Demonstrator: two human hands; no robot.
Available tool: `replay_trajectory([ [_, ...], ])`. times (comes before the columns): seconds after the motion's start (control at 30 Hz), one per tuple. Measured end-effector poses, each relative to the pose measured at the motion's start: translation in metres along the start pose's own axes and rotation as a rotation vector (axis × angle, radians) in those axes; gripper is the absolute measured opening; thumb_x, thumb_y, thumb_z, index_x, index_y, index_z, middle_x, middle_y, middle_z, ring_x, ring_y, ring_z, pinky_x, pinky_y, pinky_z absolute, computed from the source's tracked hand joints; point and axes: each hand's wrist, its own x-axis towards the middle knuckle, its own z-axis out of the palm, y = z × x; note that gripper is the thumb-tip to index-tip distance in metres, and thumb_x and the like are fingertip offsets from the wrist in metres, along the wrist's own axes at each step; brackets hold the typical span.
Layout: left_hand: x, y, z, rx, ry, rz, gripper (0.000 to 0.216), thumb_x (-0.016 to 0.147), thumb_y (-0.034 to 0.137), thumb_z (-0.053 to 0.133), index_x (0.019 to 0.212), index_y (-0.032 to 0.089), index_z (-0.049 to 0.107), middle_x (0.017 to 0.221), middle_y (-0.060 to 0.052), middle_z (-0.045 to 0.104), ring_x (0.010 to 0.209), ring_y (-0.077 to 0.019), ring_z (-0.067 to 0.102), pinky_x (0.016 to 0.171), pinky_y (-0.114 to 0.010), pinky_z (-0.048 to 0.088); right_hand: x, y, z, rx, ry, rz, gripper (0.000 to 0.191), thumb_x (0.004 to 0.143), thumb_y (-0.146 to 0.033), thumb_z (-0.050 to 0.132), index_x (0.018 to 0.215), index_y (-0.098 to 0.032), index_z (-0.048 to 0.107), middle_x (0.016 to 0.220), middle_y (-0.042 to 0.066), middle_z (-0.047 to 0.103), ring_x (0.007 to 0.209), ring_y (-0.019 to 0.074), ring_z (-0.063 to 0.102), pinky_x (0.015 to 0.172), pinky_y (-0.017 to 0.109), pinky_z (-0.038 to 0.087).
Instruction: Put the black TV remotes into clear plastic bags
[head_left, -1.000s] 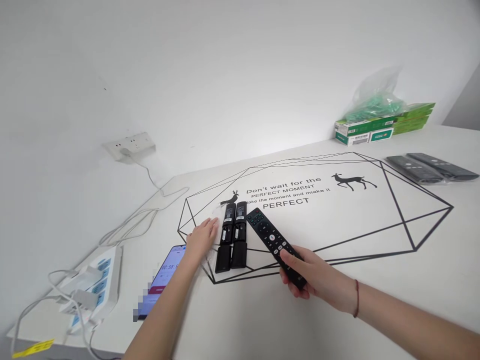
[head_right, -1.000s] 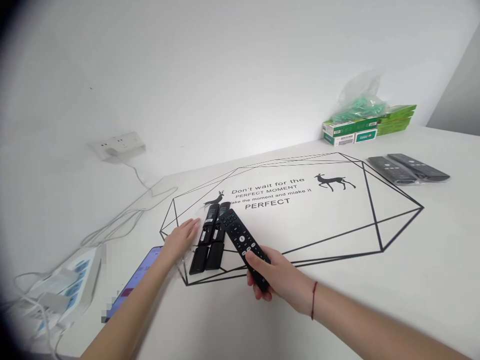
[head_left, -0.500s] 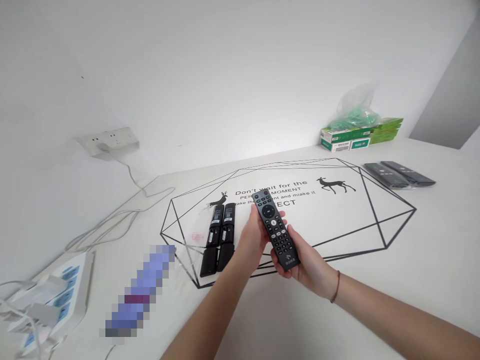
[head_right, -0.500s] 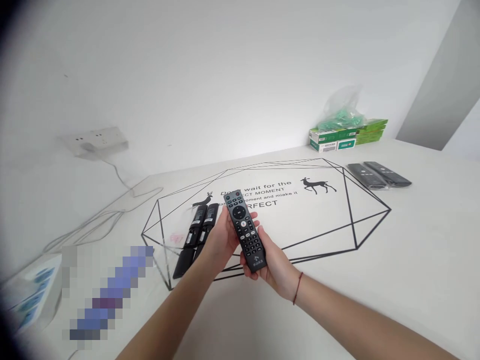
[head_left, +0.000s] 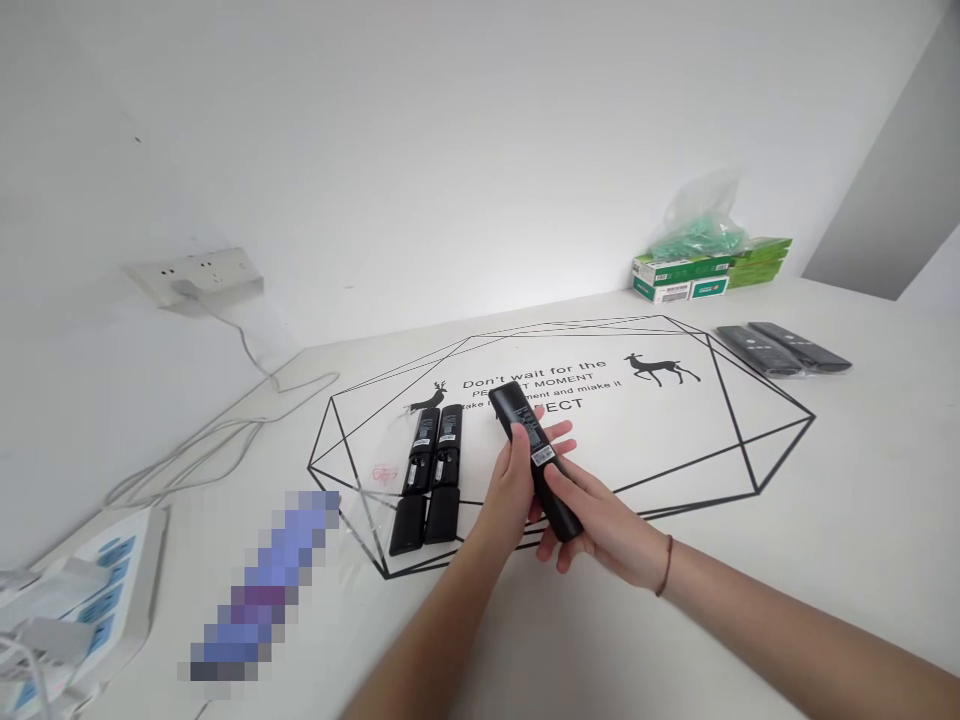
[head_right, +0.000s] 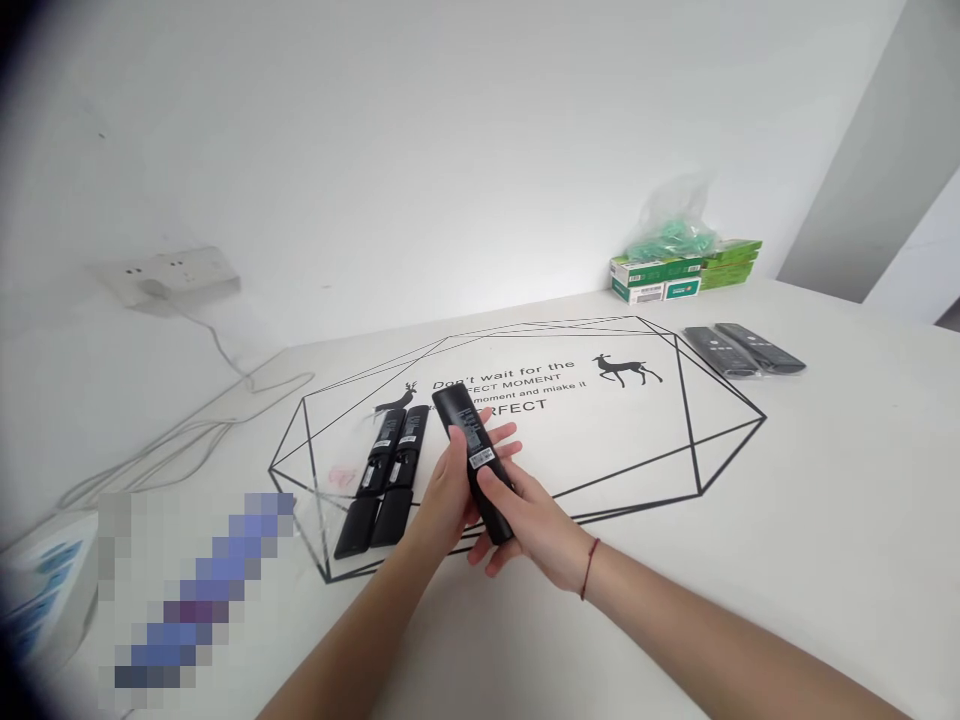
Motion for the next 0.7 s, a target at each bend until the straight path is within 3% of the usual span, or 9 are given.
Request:
replay_trajectory([
  [0.13,-0.0005,0.0009,-0.0022,-0.007,-0.04,-0.011,0.069,0.085,0.067,0.031,0.141,0.027,0.037,0.123,-0.013,0.062,0.105,-0.0257,0.062,0.044,-0.023,0.048,0.0005,0.0012,0.0005,-0.034,-0.007,-0.046,0.046,0.081,-0.065,0.052,0.092,-0.021,0.054,0.071,0.001,0.059,0.052,0.0142,0.06,0.04,0.023,0.044],
  [0.23,0.0003,-0.0013,-0.0021,-0.014,-0.032,-0.014,0.066,0.086,0.066,0.033,0.136,0.025,0.043,0.117,-0.014,0.064,0.107,-0.0259,0.061,0.046,-0.022,0.051,0.0019,0.003,-0.0002,-0.034,-0.011,-0.112,0.043,0.081,-0.062,0.054,0.092,-0.021,0.053,0.068,-0.001,0.058,0.052,0.0136,0.058,0.041,0.024,0.046],
  [0.3,0.0004,-0.0026,-0.0015,-0.006,-0.021,-0.024,0.065,0.085,0.067,0.033,0.133,0.025,0.046,0.117,-0.013,0.064,0.101,-0.0255,0.064,0.039,-0.021,0.047,0.0026,0.0042,-0.0006,-0.035,-0.012,-0.128,0.042,0.081,-0.061,0.055,0.093,-0.021,0.053,0.068,-0.001,0.058,0.053,0.0139,0.059,0.043,0.025,0.047],
  [0.4,-0.0004,-0.0031,-0.001,0.031,-0.022,-0.092,0.066,0.083,0.071,0.031,0.127,0.026,0.051,0.115,-0.013,0.064,0.062,-0.0177,0.066,0.028,-0.021,0.038,0.0031,0.0052,-0.0008,-0.032,0.007,-0.134,0.041,0.08,-0.061,0.057,0.091,-0.021,0.052,0.071,-0.001,0.058,0.055,0.0142,0.059,0.043,0.026,0.048],
  [0.5,-0.0012,-0.0014,0.0004,0.078,0.02,-0.129,0.063,0.082,0.071,0.034,0.115,0.022,0.057,0.108,-0.012,0.066,0.035,-0.0058,0.046,0.026,-0.021,0.032,0.0031,0.0049,-0.0013,-0.021,0.022,-0.125,0.042,0.079,-0.061,0.058,0.09,-0.021,0.053,0.073,-0.001,0.058,0.058,0.0151,0.061,0.043,0.026,0.048],
  [0.7,-0.0008,0.0035,0.0046,0.094,0.049,-0.055,0.042,0.083,0.06,0.048,0.109,0.026,0.051,0.105,-0.006,0.066,0.039,-0.0044,0.045,0.028,-0.018,0.031,0.0036,0.005,-0.0041,-0.011,0.04,-0.108,0.043,0.08,-0.059,0.058,0.097,-0.021,0.053,0.077,0.001,0.06,0.065,0.0179,0.065,0.045,0.026,0.05],
])
